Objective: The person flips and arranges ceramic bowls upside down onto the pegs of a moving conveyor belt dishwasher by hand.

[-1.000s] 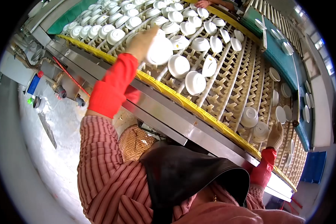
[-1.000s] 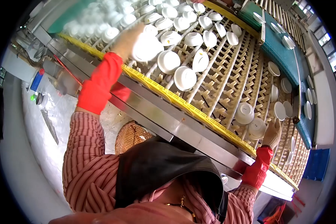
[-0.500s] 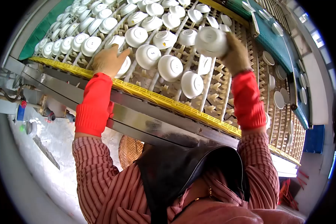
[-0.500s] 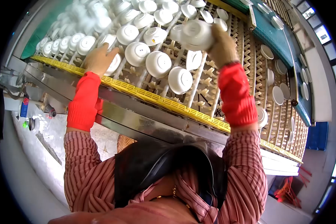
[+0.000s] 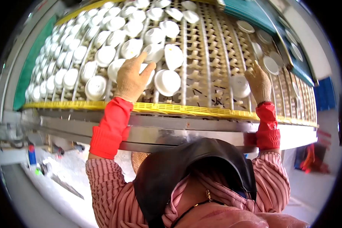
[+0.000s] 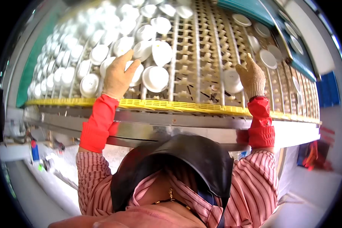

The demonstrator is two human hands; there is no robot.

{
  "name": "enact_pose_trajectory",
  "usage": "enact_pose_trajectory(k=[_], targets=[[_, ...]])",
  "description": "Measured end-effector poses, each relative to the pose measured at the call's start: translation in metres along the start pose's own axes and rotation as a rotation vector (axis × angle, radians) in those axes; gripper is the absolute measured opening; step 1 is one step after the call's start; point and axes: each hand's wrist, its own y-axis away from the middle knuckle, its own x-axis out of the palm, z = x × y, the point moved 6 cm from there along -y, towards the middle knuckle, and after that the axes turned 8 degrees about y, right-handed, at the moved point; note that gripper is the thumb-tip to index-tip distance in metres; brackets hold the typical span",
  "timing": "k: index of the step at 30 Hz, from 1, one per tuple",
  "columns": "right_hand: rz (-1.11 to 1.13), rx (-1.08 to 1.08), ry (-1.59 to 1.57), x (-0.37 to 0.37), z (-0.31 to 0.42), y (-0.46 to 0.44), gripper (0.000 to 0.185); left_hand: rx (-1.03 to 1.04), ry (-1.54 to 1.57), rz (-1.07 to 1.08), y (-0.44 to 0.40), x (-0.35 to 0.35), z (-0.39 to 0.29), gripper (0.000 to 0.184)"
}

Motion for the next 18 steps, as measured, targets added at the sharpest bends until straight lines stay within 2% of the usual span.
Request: enact_pose_trajectory(k=[2,3,4,5,6,8,10,11,12,13,14,15,16,17,18], targets=[[0.232,0.246,0.063,-0.02,-0.006,0.024,0.069,-0.342,0.217,0.097,-0.012,0.046,0.0,0.058],[0.222,0.199,0.079,-0.013,-0.015,0.03,0.071,-0.368,0.23,0.103,-0.021,0.066,-0.006,0.059],[0.17,0.065,0.064,-0.027,0.002,0.038,0.061,-0.398,0.239,0.11,-0.03,0.088,-0.007,0.06],[0.264,0.013,0.062,-0.017,0.0,0.035,0.048,-0.353,0.178,0.076,-0.038,0.113,0.0,0.057],[0.302,-0.032,-0.007,-0.02,0.007,0.035,0.04,-0.423,0.306,0.042,-0.042,0.137,0.016,0.055],[0.308,-0.145,0.066,0.003,0.008,0.027,0.038,-0.582,0.562,-0.027,-0.053,0.164,0.048,0.051],[0.236,-0.141,0.018,0.001,0.011,0.026,0.04,-0.669,0.62,-0.073,-0.063,0.156,0.055,0.044],[0.2,-0.125,-0.035,0.001,0.006,0.026,0.042,-0.518,0.618,-0.054,-0.074,0.155,0.065,0.042],[0.168,-0.111,-0.09,0.0,0.001,0.027,0.044,-0.298,0.449,0.001,-0.083,0.145,0.064,0.039],[0.271,-0.056,-0.153,0.005,-0.008,0.023,0.046,-0.078,0.279,0.016,-0.09,0.135,0.06,0.038],[0.083,-0.07,-0.221,0.004,-0.014,0.025,0.037,0.219,-0.054,0.065,-0.094,0.123,0.034,0.037],[0.044,-0.185,-0.088,0.005,-0.021,0.021,0.039,-0.183,0.362,0.057,-0.095,0.125,0.047,0.048],[-0.037,-0.245,-0.036,0.011,-0.037,0.01,0.04,-0.355,0.32,0.076,-0.09,0.124,0.058,0.044],[-0.123,-0.3,0.021,0.005,-0.042,-0.001,0.042,-0.308,-0.069,0.236,-0.086,0.119,0.046,0.041],[-0.115,-0.146,0.055,0.0,-0.065,-0.015,0.044,-0.252,-0.468,0.394,-0.083,0.109,0.038,0.039]])
